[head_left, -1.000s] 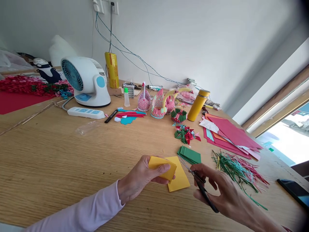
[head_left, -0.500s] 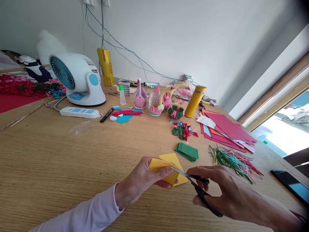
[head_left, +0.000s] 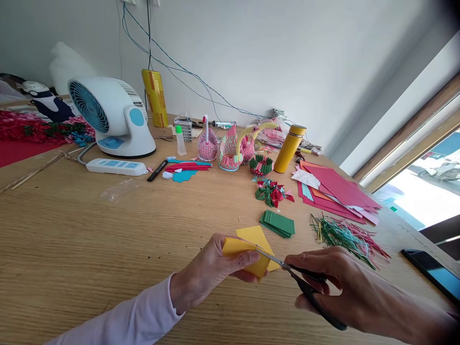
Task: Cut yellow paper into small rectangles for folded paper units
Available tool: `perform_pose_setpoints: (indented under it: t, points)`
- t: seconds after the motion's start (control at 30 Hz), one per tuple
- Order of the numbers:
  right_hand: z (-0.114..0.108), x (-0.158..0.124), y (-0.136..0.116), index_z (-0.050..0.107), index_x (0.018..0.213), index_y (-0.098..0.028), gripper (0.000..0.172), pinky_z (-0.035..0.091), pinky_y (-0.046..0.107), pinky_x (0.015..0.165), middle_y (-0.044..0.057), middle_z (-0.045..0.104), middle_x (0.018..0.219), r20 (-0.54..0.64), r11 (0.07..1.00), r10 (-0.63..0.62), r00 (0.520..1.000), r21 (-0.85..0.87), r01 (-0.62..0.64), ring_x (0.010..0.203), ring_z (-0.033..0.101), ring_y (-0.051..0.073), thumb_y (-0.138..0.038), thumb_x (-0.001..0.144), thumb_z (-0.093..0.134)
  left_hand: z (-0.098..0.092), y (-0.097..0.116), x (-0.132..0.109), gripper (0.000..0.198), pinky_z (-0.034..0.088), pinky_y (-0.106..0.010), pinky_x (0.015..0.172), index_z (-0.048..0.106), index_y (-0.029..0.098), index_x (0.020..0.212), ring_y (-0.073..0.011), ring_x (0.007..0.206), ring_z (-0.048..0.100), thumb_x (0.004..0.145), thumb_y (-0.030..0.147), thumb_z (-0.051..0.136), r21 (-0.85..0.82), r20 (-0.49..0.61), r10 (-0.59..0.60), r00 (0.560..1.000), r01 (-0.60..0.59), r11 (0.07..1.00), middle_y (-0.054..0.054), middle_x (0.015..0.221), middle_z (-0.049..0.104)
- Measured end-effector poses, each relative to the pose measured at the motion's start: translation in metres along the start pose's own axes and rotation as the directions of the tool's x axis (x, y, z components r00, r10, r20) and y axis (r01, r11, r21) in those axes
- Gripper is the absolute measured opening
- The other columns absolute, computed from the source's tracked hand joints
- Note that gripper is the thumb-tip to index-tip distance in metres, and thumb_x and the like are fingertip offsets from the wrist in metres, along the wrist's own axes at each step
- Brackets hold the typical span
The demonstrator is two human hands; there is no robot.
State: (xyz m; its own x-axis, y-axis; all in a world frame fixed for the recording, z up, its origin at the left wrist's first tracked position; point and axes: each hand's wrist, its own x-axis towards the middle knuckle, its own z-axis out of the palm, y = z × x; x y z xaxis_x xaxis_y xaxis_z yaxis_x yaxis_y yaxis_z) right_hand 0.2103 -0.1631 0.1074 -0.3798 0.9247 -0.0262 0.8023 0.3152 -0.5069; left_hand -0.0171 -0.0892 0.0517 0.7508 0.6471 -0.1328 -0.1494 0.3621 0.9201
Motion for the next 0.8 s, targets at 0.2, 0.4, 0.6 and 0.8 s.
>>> perform_pose_setpoints:
  t: [0.2, 0.4, 0.6, 0.8]
  points:
    - [-0.002, -0.003, 0.0, 0.071, 0.095, -0.023, 0.019, 0.042, 0.018, 0.049, -0.002, 0.067, 0.064, 0.07, 1.0, 0.002, 0.998, 0.005, -0.002, 0.052, 0.056, 0.011, -0.032, 0.081, 0.062, 0.001, 0.002, -0.001, 0.024, 0.053, -0.024, 0.068, 0.071, 0.009, 0.092, -0.0171, 0.08, 0.066, 0.081, 0.03, 0.064, 0.012, 0.021, 0.009, 1.0, -0.009, 1.0, -0.01, 0.089, 0.072]
    - [-0.01, -0.005, -0.006, 0.064, 0.115, -0.031, 0.039, 0.049, 0.022, 0.062, -0.002, 0.07, 0.076, 0.089, 0.988, 0.054, 0.995, -0.15, -0.04, 0.066, 0.064, 0.015, -0.042, 0.077, 0.067, 0.004, 0.0, 0.0, 0.026, 0.052, -0.022, 0.068, 0.071, 0.011, 0.095, -0.0153, 0.079, 0.065, 0.08, 0.032, 0.066, 0.056, 0.045, -0.006, 0.999, 0.003, 0.998, -0.01, 0.092, 0.071]
    - [-0.01, -0.016, 0.003, 0.06, 0.12, -0.034, 0.047, 0.053, 0.026, 0.07, 0.001, 0.071, 0.089, 0.014, 0.968, 0.071, 0.997, -0.241, -0.066, 0.077, 0.067, 0.018, -0.05, 0.077, 0.065, 0.009, 0.004, 0.004, 0.027, 0.053, -0.023, 0.067, 0.072, 0.01, 0.095, -0.0173, 0.081, 0.065, 0.078, 0.031, 0.068, 0.049, 0.044, 0.008, 0.999, -0.011, 0.999, -0.01, 0.092, 0.069]
    - [-0.008, -0.027, 0.014, 0.056, 0.124, -0.034, 0.052, 0.055, 0.031, 0.076, 0.003, 0.07, 0.095, -0.02, 0.955, 0.041, 0.999, -0.293, -0.045, 0.083, 0.067, 0.021, -0.052, 0.077, 0.064, 0.008, 0.006, 0.005, 0.026, 0.054, -0.025, 0.069, 0.072, 0.01, 0.095, -0.0194, 0.085, 0.065, 0.079, 0.03, 0.067, 0.072, 0.035, 0.033, 0.999, -0.036, 0.997, -0.01, 0.094, 0.068]
